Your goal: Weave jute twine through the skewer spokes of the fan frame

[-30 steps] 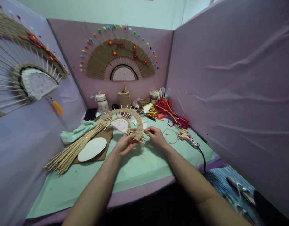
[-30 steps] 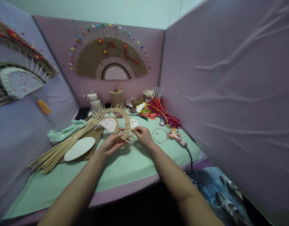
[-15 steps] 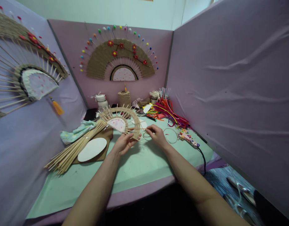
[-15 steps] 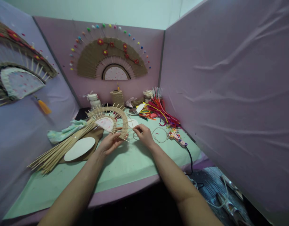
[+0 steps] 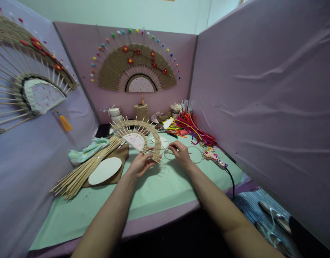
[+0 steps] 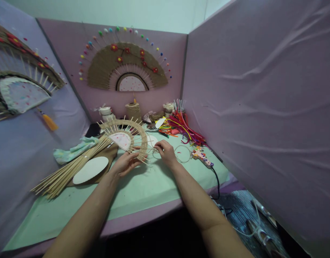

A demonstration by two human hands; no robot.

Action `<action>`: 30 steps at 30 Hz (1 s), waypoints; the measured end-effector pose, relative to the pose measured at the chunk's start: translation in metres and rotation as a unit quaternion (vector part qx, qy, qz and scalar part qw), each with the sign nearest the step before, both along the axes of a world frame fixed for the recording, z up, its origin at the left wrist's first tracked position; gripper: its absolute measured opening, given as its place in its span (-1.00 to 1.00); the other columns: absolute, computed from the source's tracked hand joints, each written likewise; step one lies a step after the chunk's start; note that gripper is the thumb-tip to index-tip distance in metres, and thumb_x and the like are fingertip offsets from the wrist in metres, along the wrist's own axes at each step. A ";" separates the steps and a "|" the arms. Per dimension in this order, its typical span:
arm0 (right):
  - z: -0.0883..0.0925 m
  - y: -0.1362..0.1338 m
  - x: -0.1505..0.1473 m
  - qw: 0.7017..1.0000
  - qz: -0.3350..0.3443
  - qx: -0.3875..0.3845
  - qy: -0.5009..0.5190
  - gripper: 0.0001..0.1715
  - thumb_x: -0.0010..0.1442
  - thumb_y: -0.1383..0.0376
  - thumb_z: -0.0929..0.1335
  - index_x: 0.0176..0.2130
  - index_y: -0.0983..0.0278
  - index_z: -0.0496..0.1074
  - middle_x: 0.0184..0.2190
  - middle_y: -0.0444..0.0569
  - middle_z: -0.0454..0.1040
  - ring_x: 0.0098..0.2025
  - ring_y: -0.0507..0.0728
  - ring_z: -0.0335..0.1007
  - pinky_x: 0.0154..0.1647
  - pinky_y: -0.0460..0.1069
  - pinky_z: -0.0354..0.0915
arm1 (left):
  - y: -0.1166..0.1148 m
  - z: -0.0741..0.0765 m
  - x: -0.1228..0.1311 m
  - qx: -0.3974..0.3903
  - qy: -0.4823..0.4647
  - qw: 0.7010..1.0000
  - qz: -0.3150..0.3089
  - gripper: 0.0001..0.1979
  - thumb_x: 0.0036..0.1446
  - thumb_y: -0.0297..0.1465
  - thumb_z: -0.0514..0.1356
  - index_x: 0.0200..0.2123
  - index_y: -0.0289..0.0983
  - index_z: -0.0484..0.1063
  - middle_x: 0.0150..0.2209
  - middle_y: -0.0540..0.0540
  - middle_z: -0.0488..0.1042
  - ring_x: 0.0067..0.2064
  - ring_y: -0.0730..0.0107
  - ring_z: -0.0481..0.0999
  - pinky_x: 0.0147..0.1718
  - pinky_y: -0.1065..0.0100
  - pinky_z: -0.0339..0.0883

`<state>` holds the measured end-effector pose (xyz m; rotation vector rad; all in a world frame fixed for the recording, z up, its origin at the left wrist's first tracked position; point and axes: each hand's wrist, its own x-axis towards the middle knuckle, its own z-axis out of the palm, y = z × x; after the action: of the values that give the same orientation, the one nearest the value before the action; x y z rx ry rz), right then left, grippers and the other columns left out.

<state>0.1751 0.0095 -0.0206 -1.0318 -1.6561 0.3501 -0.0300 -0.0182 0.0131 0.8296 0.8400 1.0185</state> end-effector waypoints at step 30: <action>-0.001 -0.006 -0.011 0.996 0.076 -0.053 0.012 -0.78 0.19 0.17 0.30 -0.37 0.24 0.42 -0.39 -0.03 0.47 -0.38 0.09 0.31 -0.28 -0.02 0.23 | -0.002 -0.003 0.002 -0.051 -0.089 0.994 -0.032 -0.71 -0.30 -0.63 0.08 -0.39 -0.33 0.39 -0.29 -0.25 0.58 0.00 -0.04 0.52 0.07 -0.09 0.31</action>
<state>0.1637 0.0035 -0.0213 -0.9788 -1.7125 0.5543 -0.0284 -0.0206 0.0104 0.6644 0.7031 0.9689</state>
